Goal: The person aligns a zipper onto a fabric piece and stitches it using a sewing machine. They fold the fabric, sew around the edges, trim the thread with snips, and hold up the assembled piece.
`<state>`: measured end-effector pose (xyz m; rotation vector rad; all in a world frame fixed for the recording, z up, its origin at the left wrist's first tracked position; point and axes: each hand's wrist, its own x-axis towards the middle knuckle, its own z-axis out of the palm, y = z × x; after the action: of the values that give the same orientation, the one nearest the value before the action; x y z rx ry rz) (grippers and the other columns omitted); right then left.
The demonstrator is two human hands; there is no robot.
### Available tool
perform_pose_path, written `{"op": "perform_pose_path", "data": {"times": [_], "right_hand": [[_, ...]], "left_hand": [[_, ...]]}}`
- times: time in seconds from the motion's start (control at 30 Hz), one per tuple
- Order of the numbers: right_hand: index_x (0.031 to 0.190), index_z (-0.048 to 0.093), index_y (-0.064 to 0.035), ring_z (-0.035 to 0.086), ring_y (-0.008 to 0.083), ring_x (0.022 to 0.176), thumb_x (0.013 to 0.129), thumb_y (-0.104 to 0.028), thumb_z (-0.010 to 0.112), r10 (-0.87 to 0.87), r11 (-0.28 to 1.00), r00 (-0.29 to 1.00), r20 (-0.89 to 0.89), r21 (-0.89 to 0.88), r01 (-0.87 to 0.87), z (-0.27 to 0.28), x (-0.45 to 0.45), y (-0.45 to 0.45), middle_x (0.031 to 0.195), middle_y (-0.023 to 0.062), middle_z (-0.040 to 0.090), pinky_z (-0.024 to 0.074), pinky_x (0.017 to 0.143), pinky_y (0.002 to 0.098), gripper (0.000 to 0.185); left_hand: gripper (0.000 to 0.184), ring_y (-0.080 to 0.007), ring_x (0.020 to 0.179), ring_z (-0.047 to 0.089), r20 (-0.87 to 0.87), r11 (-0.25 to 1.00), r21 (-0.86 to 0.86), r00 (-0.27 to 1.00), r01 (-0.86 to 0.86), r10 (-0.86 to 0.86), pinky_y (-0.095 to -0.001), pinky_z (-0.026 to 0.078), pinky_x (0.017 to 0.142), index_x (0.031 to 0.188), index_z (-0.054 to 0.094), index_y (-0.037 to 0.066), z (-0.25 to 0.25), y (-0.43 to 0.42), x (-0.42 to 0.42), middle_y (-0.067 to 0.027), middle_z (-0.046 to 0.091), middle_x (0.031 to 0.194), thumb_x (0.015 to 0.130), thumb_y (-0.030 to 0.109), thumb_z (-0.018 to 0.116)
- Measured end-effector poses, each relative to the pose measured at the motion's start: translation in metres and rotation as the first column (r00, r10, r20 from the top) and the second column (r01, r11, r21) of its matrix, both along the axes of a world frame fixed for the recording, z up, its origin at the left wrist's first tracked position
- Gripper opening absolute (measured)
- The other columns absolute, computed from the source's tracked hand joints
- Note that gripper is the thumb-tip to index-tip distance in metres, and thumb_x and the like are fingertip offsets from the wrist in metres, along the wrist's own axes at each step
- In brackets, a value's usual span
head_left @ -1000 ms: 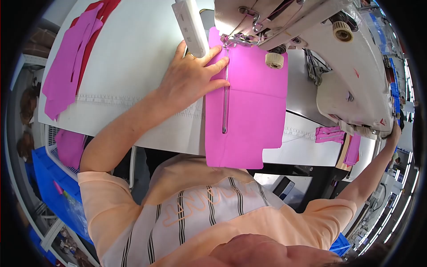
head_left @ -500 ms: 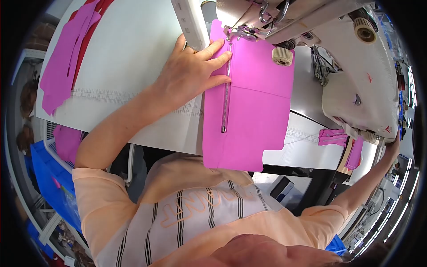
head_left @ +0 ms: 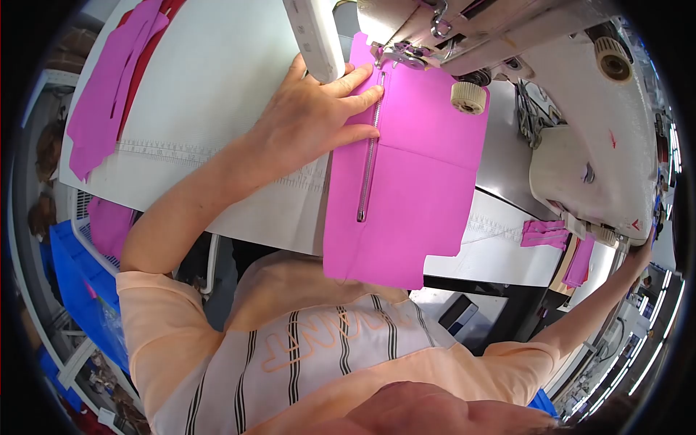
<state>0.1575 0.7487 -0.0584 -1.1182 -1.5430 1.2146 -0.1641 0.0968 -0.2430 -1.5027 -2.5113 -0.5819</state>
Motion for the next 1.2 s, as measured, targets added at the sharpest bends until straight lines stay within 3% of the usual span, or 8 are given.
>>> {"op": "perform_pose_path", "data": {"times": [0.33,0.53,0.83,1.2], "right_hand": [[0.129,0.046,0.0019,0.047,0.0347,0.122,0.095,-0.031,0.047,0.019,0.996,0.923,-0.384,0.086,0.015,-0.041,-0.011,-0.057,0.132,0.0187,0.049,0.0370,0.103,0.0538,0.047],[0.127,0.048,0.0009,0.045,0.0375,0.123,0.095,-0.029,0.047,0.043,0.988,0.850,-0.525,0.147,0.041,-0.055,-0.025,-0.091,0.132,0.0198,0.049,0.0317,0.104,0.0598,0.044],[0.124,0.051,0.0000,0.044,0.0389,0.123,0.083,-0.031,0.062,0.094,0.986,0.756,-0.648,0.163,0.018,-0.073,-0.021,-0.079,0.131,0.0199,0.049,0.0295,0.104,0.0608,0.053],[0.127,0.049,0.0001,0.040,0.0391,0.127,0.084,-0.029,0.058,0.169,0.985,0.735,-0.657,0.148,-0.094,-0.077,-0.017,-0.079,0.133,0.0206,0.048,0.0266,0.106,0.0625,0.052]], "left_hand": [[0.047,-0.0239,0.116,0.052,0.042,1.000,0.005,0.999,0.002,-0.002,-0.0395,0.044,0.092,0.120,0.061,0.012,0.002,-0.001,-0.001,-0.0099,0.055,0.129,0.079,0.034,0.068],[0.049,-0.0233,0.112,0.054,0.027,1.000,0.009,1.000,0.013,-0.013,-0.0394,0.044,0.091,0.121,0.060,0.011,0.005,-0.001,0.000,-0.0111,0.056,0.127,0.078,0.034,0.068],[0.051,-0.0231,0.104,0.055,0.066,0.999,0.036,0.997,0.028,-0.030,-0.0396,0.042,0.090,0.122,0.059,0.010,0.008,-0.002,0.000,-0.0114,0.056,0.127,0.079,0.034,0.068],[0.050,-0.0246,0.110,0.054,0.113,0.999,0.029,0.993,0.033,-0.036,-0.0398,0.041,0.093,0.121,0.059,0.008,0.010,-0.003,-0.001,-0.0143,0.055,0.127,0.078,0.032,0.069]]}}
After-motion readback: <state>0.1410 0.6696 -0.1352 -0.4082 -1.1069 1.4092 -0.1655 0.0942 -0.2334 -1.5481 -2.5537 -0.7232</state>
